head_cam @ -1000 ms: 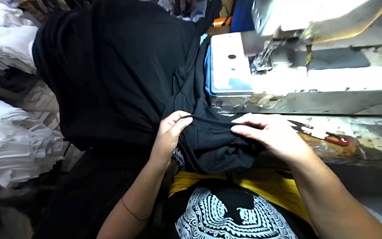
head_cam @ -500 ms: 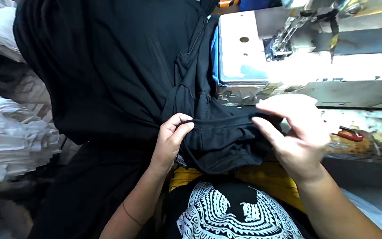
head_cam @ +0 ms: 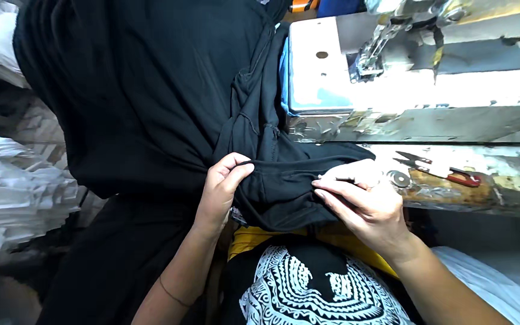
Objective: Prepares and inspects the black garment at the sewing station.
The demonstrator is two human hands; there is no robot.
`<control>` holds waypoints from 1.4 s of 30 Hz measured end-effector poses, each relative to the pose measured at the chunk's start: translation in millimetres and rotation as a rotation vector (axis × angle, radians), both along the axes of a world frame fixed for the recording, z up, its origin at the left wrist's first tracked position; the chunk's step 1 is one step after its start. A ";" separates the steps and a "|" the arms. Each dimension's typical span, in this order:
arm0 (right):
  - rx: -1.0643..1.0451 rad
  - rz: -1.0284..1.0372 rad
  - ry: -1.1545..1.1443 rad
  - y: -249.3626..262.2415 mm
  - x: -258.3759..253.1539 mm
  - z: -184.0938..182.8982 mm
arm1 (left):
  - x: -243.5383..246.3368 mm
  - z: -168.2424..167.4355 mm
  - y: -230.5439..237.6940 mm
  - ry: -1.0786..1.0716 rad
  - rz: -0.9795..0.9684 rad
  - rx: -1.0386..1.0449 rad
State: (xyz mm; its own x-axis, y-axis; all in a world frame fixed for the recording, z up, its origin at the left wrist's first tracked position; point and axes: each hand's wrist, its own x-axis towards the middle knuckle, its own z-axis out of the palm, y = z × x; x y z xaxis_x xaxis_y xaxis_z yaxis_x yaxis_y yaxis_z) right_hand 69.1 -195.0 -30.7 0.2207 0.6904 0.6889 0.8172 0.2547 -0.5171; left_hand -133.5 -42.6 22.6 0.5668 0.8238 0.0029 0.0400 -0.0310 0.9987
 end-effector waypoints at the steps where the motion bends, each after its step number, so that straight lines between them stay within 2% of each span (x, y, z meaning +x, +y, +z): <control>1: -0.008 0.005 -0.003 -0.2 -0.3 -1.5 | 0.0 -0.7 0.2 0.013 0.010 0.005; 7: -0.060 0.029 -0.026 -1.2 -5.9 -12.9 | 1.1 -3.3 3.7 0.042 0.044 -0.012; 10: 0.030 0.048 0.084 -17.8 -1.5 -12.6 | -0.8 -1.7 4.7 0.036 0.013 -0.012; 12: 0.089 -0.102 0.113 -41.6 12.3 -6.8 | -5.2 0.1 6.9 0.031 -0.045 0.019; 14: 0.048 -0.394 0.060 -67.7 39.3 -1.2 | -11.5 3.5 9.9 0.062 -0.116 0.108; 15: -0.038 -0.505 0.035 -78.4 56.1 1.9 | -13.8 7.0 11.5 0.088 -0.140 0.173; 17: -0.269 -0.588 0.031 -93.8 85.8 6.4 | -16.2 16.7 13.2 0.146 -0.174 0.301; 19: -0.438 -0.557 0.005 -98.9 100.0 8.2 | -15.7 25.0 12.8 0.178 -0.183 0.421; 21: -0.500 -0.512 -0.067 -95.9 101.2 6.4 | -13.4 30.6 10.1 0.198 -0.161 0.545; 26: -0.542 -0.474 -0.120 -82.2 102.7 5.8 | -2.8 43.1 -0.1 0.259 -0.104 0.747; 30: -0.516 -0.386 -0.111 -76.8 106.3 4.9 | 15.3 51.4 -1.7 0.281 -0.149 0.878; 33: -0.498 -0.400 -0.101 -87.0 106.6 4.3 | 34.2 49.7 -2.3 0.297 -0.193 0.936; 35: -0.423 -0.446 -0.031 -106.6 109.4 10.0 | 44.0 44.9 -1.8 0.324 -0.221 0.959; 37: -0.236 -0.404 0.209 -127.0 112.8 16.4 | 51.1 40.5 0.5 0.378 -0.262 0.992; 40: 0.005 -0.049 0.786 -122.0 84.3 35.5 | 61.5 37.8 1.5 0.510 -0.369 1.031; 42: -0.087 0.118 0.925 -98.9 46.9 50.0 | 68.1 37.2 0.1 0.561 -0.459 1.012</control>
